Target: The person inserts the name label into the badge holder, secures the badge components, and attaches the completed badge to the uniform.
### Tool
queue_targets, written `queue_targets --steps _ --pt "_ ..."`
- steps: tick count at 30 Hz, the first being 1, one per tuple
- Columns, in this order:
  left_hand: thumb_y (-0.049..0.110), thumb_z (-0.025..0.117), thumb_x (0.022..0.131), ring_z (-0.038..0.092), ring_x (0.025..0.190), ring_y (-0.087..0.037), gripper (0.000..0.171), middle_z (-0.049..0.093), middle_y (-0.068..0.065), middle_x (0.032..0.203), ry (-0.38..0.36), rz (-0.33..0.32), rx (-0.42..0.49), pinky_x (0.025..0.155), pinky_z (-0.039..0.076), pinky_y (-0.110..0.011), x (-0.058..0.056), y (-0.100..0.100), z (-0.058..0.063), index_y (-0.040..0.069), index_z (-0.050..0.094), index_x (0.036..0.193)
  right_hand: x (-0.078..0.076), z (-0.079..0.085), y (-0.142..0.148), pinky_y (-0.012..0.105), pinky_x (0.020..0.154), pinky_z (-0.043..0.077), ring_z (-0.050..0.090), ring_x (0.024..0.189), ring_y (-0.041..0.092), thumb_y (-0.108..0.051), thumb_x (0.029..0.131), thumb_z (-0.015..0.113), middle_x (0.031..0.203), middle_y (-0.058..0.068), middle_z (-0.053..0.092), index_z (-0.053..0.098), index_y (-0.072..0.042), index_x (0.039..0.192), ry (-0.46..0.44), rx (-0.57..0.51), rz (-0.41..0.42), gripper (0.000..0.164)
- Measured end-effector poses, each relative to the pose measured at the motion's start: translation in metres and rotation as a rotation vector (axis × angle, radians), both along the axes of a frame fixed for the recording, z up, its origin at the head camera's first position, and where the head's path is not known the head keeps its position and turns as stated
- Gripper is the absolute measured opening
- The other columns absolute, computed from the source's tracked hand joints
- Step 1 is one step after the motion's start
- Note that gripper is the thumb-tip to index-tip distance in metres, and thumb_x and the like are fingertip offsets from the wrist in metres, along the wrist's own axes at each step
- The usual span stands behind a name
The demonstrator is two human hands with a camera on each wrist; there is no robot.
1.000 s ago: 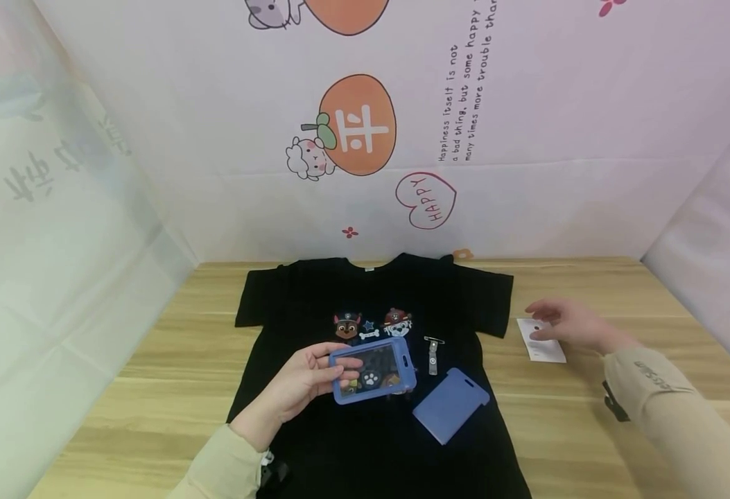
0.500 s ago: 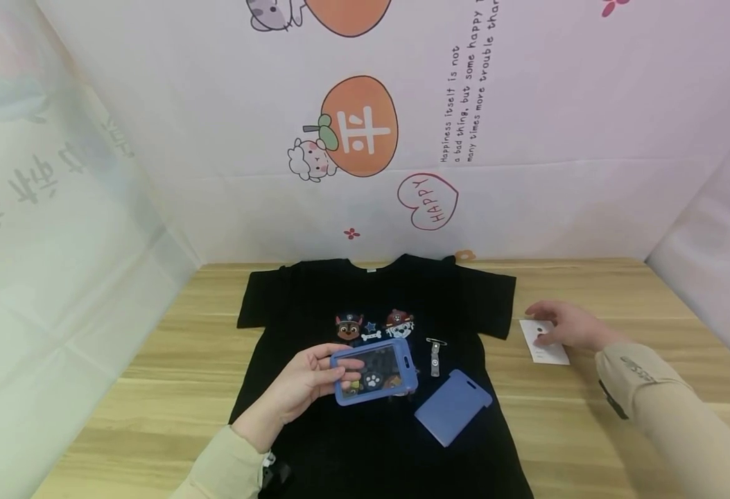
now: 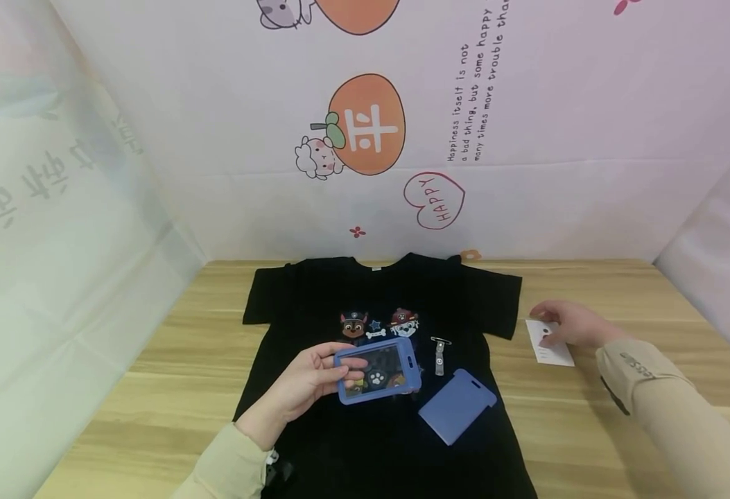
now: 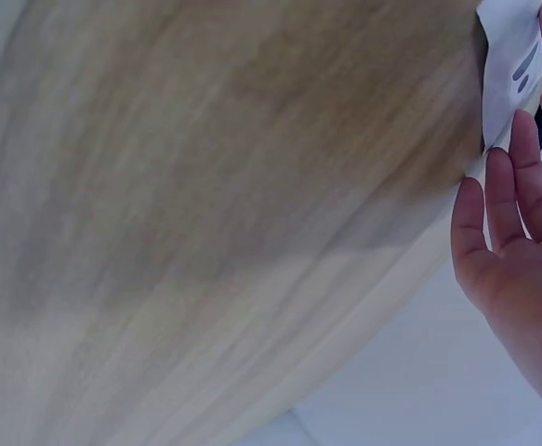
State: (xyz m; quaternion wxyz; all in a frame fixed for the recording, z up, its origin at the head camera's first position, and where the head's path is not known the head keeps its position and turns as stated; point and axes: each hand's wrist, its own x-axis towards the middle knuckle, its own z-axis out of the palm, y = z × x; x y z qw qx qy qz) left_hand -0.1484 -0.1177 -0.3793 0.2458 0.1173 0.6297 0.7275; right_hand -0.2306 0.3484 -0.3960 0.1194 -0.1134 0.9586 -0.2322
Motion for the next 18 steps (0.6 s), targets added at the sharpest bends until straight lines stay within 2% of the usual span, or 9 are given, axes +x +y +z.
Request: queue_targets --steps 8,15,18 --pt "0.006 0.058 0.092 0.068 0.093 -0.010 0.045 0.070 -0.007 0.109 0.005 -0.009 0.002 0.082 0.055 -0.024 0.0000 0.0012 0.0009 -0.010 0.040 0.131 0.0012 0.0016 -0.0019 0.064 0.093 0.038 0.048 0.114 0.051 -0.012 0.073 0.077 0.123 0.035 0.052 0.055 0.005 0.120 0.026 0.012 0.012 0.055" --pt "0.006 0.059 0.091 0.068 0.093 -0.010 0.045 0.070 -0.008 0.110 -0.011 0.004 -0.015 0.083 0.055 -0.025 0.0001 0.0037 0.0016 -0.008 0.042 0.130 0.0014 0.0026 -0.0008 0.057 0.086 0.044 0.055 0.096 0.037 -0.011 0.072 0.078 0.107 0.025 0.060 0.056 0.006 0.117 0.001 -0.006 0.025 0.053" --pt "0.006 0.058 0.091 0.068 0.094 -0.011 0.045 0.069 -0.009 0.111 -0.011 0.007 -0.023 0.083 0.055 -0.025 0.0002 0.0042 0.0016 -0.007 0.042 0.131 0.0013 0.0021 0.0002 0.056 0.084 0.045 0.055 0.096 0.037 -0.012 0.072 0.078 0.107 0.025 0.060 0.056 0.005 0.118 -0.011 -0.014 0.034 0.053"
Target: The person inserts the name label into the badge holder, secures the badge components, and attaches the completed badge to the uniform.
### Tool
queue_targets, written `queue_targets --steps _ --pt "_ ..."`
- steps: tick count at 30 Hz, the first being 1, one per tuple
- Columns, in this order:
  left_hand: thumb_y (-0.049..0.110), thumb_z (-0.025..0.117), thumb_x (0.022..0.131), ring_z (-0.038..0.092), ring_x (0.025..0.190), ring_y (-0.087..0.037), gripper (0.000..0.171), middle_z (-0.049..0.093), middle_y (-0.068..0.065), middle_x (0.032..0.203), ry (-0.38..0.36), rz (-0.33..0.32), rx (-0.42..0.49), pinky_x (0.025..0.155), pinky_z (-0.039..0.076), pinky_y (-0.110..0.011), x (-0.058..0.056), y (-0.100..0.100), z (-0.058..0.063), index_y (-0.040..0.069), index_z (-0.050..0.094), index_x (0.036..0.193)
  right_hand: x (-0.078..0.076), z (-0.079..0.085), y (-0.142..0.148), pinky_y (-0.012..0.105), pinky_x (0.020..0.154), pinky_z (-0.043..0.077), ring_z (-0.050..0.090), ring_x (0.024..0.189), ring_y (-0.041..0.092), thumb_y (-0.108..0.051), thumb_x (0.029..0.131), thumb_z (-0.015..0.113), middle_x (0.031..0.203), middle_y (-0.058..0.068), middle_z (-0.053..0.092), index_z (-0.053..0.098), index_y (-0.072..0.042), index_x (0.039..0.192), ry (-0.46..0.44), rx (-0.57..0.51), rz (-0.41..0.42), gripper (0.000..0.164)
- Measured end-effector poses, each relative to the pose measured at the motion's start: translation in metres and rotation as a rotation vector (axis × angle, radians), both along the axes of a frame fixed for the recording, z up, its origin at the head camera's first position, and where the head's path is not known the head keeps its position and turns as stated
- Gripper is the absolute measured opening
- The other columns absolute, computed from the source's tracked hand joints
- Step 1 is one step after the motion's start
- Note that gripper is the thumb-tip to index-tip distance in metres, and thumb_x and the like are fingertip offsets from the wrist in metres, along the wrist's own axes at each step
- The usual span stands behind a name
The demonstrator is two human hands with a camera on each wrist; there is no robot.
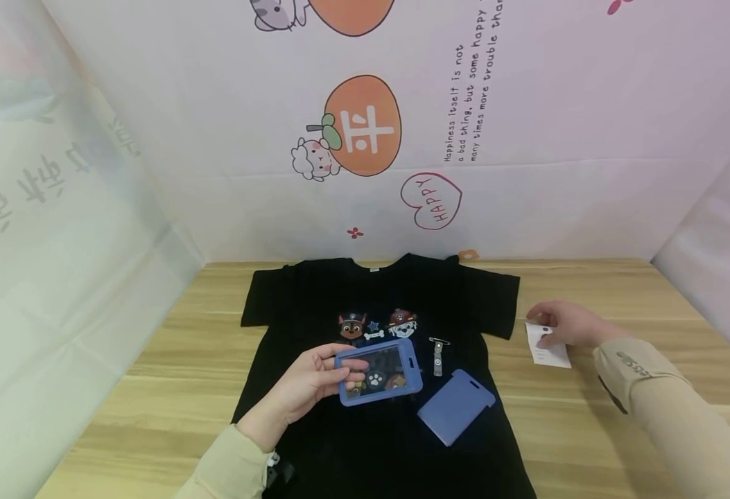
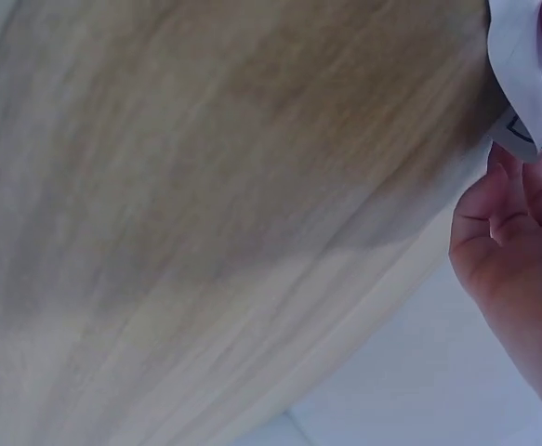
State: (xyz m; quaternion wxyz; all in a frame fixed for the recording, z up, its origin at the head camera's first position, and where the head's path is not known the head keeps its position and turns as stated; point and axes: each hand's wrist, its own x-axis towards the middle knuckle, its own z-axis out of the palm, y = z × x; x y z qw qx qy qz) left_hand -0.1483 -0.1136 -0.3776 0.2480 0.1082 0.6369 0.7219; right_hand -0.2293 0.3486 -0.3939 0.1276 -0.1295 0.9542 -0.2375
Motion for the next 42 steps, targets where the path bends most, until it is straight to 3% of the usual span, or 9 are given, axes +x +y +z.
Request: queue_targets --steps 5,11,19,24,34,37,42 --pt "0.006 0.059 0.091 0.068 0.093 -0.011 0.046 0.069 -0.009 0.111 -0.006 0.003 -0.002 0.082 0.055 -0.025 0.000 0.000 0.000 -0.007 0.041 0.131 0.000 -0.001 0.001 0.054 0.082 0.046 0.057 0.096 0.036 -0.012 0.074 0.077 0.107 0.024 0.062 0.059 0.001 0.113 -0.005 -0.001 0.024 0.045" --pt "0.006 0.059 0.091 0.068 0.092 -0.010 0.045 0.069 -0.009 0.110 -0.002 -0.002 0.004 0.082 0.055 -0.025 0.001 0.000 0.001 -0.008 0.042 0.130 0.001 -0.003 -0.001 0.048 0.078 0.047 0.057 0.085 0.024 -0.010 0.072 0.077 0.095 0.011 0.065 0.062 0.000 0.102 0.003 -0.015 0.043 0.034" --pt "0.005 0.057 0.092 0.068 0.093 -0.011 0.044 0.069 -0.011 0.111 -0.001 -0.003 0.006 0.081 0.055 -0.024 -0.001 0.001 -0.001 -0.008 0.042 0.131 0.004 -0.006 -0.004 0.052 0.081 0.046 0.057 0.091 0.030 -0.009 0.075 0.076 0.101 0.020 0.064 0.061 0.004 0.103 0.036 -0.025 0.007 0.035" --pt "0.004 0.057 0.092 0.068 0.093 -0.011 0.042 0.069 -0.010 0.110 -0.002 -0.003 0.007 0.081 0.055 -0.024 -0.001 0.001 -0.001 -0.008 0.043 0.130 0.008 -0.002 0.000 0.045 0.075 0.047 0.055 0.085 0.026 -0.001 0.080 0.066 0.094 0.015 0.064 0.062 0.002 0.099 0.058 -0.007 0.001 0.019" --pt "0.005 0.058 0.092 0.068 0.092 -0.010 0.042 0.070 -0.008 0.108 0.004 -0.012 0.010 0.083 0.055 -0.026 -0.002 0.000 -0.002 -0.008 0.044 0.129 0.013 -0.003 0.016 0.031 0.069 0.045 0.057 0.084 0.019 -0.007 0.081 0.067 0.092 0.011 0.065 0.063 0.004 0.101 0.065 -0.056 -0.028 0.024" --pt "0.004 0.058 0.091 0.068 0.091 -0.010 0.042 0.070 -0.007 0.107 -0.002 -0.014 0.013 0.083 0.055 -0.027 -0.002 0.000 -0.002 -0.007 0.043 0.129 0.017 -0.003 0.020 0.028 0.067 0.049 0.058 0.084 0.018 -0.006 0.083 0.065 0.095 0.014 0.065 0.058 0.009 0.108 -0.009 -0.158 -0.074 0.030" --pt "0.004 0.058 0.091 0.068 0.091 -0.010 0.043 0.070 -0.007 0.108 -0.002 -0.010 0.009 0.083 0.055 -0.027 -0.002 -0.001 -0.002 -0.008 0.043 0.129 0.022 -0.002 0.022 0.029 0.069 0.057 0.062 0.082 0.013 -0.002 0.088 0.060 0.100 0.012 0.062 0.041 0.020 0.123 -0.195 -0.444 -0.154 0.045"
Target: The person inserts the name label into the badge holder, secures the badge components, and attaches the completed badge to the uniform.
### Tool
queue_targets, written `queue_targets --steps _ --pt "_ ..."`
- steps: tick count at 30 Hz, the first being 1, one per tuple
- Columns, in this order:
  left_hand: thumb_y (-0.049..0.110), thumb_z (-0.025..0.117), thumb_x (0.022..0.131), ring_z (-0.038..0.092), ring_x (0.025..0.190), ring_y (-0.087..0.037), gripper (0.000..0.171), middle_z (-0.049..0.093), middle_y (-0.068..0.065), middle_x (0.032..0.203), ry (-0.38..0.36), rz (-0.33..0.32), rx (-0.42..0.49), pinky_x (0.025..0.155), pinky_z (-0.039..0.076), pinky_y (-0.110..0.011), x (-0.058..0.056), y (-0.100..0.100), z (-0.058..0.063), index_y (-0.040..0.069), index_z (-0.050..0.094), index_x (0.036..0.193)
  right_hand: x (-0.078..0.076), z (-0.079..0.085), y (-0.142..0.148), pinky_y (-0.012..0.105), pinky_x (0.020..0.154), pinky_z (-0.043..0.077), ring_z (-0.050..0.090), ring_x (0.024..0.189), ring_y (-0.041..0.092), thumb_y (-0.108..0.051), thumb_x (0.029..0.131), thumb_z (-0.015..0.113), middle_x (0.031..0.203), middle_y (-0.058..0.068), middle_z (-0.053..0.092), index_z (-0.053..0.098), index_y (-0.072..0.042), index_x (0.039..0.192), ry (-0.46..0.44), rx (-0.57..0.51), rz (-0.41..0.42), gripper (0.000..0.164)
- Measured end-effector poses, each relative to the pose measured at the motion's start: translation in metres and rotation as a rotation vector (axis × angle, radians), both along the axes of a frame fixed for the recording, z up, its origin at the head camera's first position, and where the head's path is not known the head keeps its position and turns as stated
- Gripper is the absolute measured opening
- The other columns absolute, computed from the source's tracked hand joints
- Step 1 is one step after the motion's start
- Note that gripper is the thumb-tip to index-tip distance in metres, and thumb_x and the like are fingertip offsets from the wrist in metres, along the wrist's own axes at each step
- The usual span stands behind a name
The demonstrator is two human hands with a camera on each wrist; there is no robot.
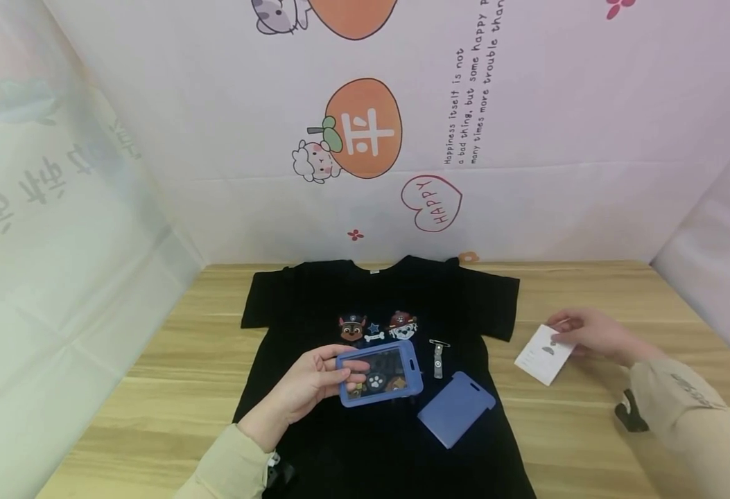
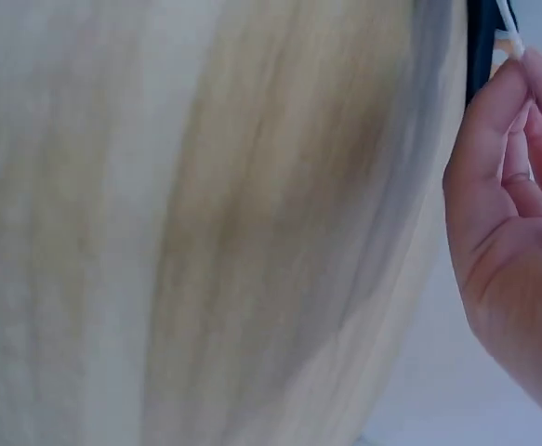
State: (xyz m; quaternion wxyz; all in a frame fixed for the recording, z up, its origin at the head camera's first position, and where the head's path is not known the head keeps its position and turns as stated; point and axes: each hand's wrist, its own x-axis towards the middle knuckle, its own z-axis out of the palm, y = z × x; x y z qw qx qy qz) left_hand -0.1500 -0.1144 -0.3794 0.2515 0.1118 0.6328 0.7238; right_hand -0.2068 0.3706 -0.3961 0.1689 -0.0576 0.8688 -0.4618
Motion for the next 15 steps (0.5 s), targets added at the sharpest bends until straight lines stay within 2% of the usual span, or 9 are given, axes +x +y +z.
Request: queue_targets --steps 4,12,15 --pt "0.004 0.058 0.091 0.068 0.091 -0.010 0.043 0.070 -0.008 0.108 -0.003 0.004 -0.002 0.082 0.055 -0.027 0.000 0.001 0.000 -0.007 0.043 0.130 0.002 0.001 0.001 0.030 0.073 0.057 0.062 0.084 0.010 -0.004 0.090 0.059 0.099 0.004 0.062 0.034 0.021 0.127 -0.056 -0.112 -0.011 0.052" --pt "0.005 0.058 0.091 0.068 0.092 -0.010 0.043 0.069 -0.009 0.110 -0.005 0.000 -0.001 0.082 0.055 -0.026 0.000 0.003 0.001 -0.007 0.043 0.130 0.009 0.003 -0.006 0.032 0.078 0.056 0.062 0.090 0.011 -0.007 0.092 0.058 0.101 -0.004 0.059 0.030 0.019 0.130 -0.099 -0.253 -0.009 0.054" --pt "0.005 0.058 0.091 0.068 0.092 -0.010 0.044 0.069 -0.009 0.109 -0.003 -0.005 0.002 0.083 0.055 -0.027 0.000 0.003 0.002 -0.009 0.042 0.130 0.011 0.006 -0.016 0.030 0.078 0.056 0.061 0.090 0.010 -0.008 0.093 0.057 0.101 -0.005 0.059 0.028 0.019 0.132 -0.099 -0.273 -0.011 0.055"
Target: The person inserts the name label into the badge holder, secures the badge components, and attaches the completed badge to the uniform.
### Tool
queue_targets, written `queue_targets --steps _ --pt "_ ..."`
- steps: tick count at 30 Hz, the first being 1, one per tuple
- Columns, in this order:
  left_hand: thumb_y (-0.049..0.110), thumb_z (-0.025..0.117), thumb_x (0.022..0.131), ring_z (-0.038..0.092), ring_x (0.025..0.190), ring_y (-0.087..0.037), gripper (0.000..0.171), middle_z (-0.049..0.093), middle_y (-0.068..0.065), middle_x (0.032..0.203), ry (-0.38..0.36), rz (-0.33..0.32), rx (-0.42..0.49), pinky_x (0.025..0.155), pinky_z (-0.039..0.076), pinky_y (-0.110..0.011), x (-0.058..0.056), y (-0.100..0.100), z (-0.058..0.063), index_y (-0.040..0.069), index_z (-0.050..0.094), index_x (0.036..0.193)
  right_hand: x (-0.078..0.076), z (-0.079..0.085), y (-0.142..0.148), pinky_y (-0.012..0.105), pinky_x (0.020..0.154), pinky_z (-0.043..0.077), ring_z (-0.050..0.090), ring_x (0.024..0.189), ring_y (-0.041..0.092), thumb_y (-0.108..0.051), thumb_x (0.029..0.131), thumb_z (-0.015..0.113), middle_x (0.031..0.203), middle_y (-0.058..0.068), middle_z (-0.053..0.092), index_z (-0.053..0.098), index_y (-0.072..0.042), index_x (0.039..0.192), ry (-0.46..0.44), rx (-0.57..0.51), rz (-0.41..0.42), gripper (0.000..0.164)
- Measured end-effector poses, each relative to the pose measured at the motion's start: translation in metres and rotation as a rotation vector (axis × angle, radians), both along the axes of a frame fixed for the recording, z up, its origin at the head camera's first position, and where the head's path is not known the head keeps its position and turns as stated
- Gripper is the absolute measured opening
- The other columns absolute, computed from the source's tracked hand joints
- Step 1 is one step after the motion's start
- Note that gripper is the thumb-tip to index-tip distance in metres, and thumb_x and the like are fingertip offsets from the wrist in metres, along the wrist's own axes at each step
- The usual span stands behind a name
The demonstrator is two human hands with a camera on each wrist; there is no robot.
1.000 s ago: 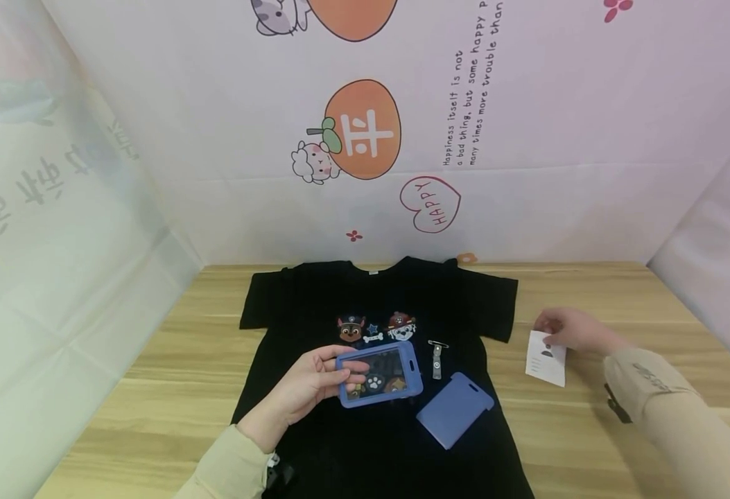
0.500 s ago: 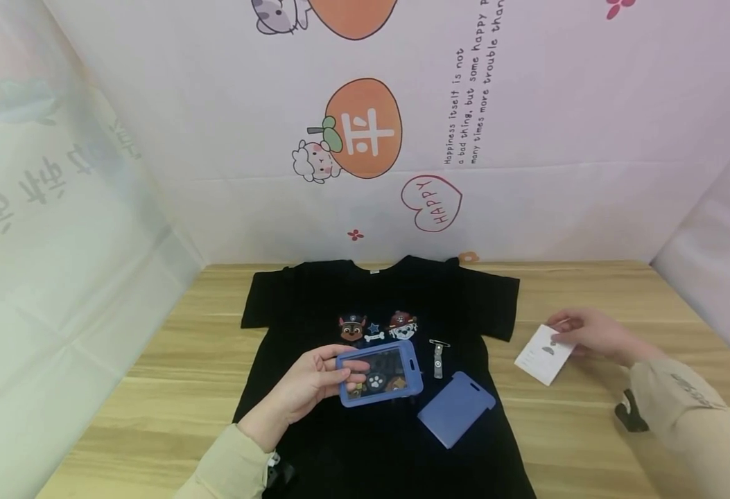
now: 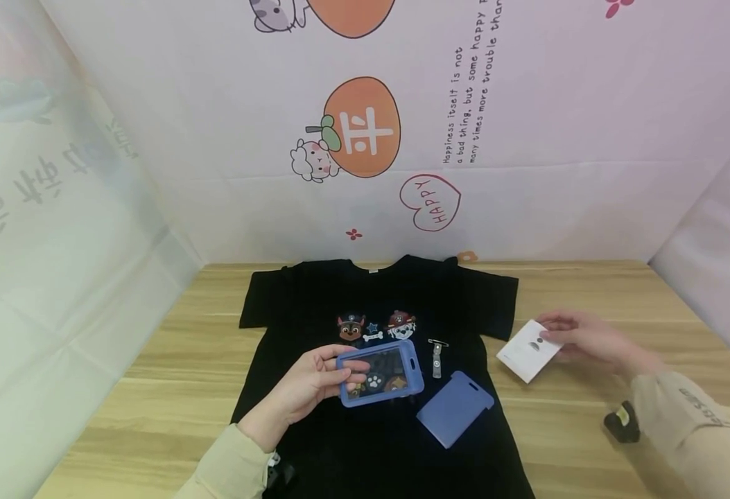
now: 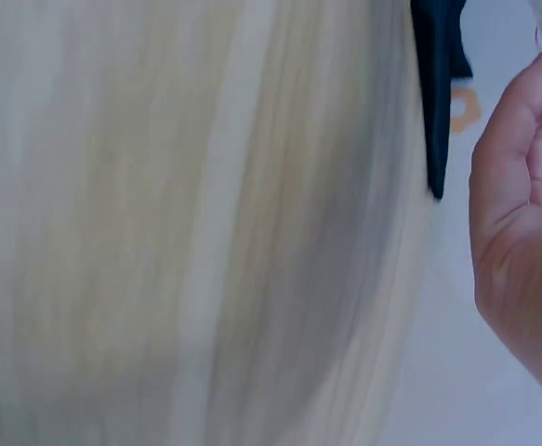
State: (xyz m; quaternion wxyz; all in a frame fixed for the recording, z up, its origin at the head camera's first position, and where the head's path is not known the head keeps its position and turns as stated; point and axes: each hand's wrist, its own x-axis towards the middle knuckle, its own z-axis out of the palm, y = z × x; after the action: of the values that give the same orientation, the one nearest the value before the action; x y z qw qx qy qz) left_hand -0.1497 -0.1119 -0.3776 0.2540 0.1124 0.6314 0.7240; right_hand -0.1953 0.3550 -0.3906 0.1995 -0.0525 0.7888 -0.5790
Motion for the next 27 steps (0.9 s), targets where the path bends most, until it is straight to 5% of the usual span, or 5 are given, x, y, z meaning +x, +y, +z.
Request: queue_targets --steps 12,19,27 --pt "0.004 0.057 0.092 0.068 0.092 -0.009 0.045 0.069 -0.010 0.110 0.009 -0.016 0.017 0.084 0.054 -0.026 0.001 0.001 0.001 -0.012 0.040 0.130 0.012 0.025 -0.048 0.032 0.080 0.056 0.058 0.093 0.018 -0.014 0.095 0.055 0.118 0.020 0.050 0.032 0.009 0.135 0.113 0.011 -0.027 0.051" --pt "0.006 0.058 0.091 0.068 0.093 -0.010 0.049 0.068 -0.011 0.112 0.004 -0.012 0.003 0.084 0.054 -0.026 0.002 0.002 0.000 -0.010 0.038 0.133 0.015 0.030 -0.061 0.032 0.077 0.056 0.059 0.090 0.015 -0.009 0.096 0.051 0.107 0.003 0.055 0.046 0.007 0.120 0.156 -0.062 -0.028 0.030" --pt "0.004 0.057 0.091 0.068 0.092 -0.009 0.048 0.069 -0.010 0.112 -0.005 -0.012 0.015 0.082 0.055 -0.024 0.004 0.004 0.001 -0.010 0.037 0.133 0.023 0.032 -0.071 0.030 0.077 0.056 0.060 0.088 0.014 -0.009 0.096 0.052 0.101 -0.005 0.059 0.060 -0.015 0.104 0.153 -0.141 0.002 0.013"
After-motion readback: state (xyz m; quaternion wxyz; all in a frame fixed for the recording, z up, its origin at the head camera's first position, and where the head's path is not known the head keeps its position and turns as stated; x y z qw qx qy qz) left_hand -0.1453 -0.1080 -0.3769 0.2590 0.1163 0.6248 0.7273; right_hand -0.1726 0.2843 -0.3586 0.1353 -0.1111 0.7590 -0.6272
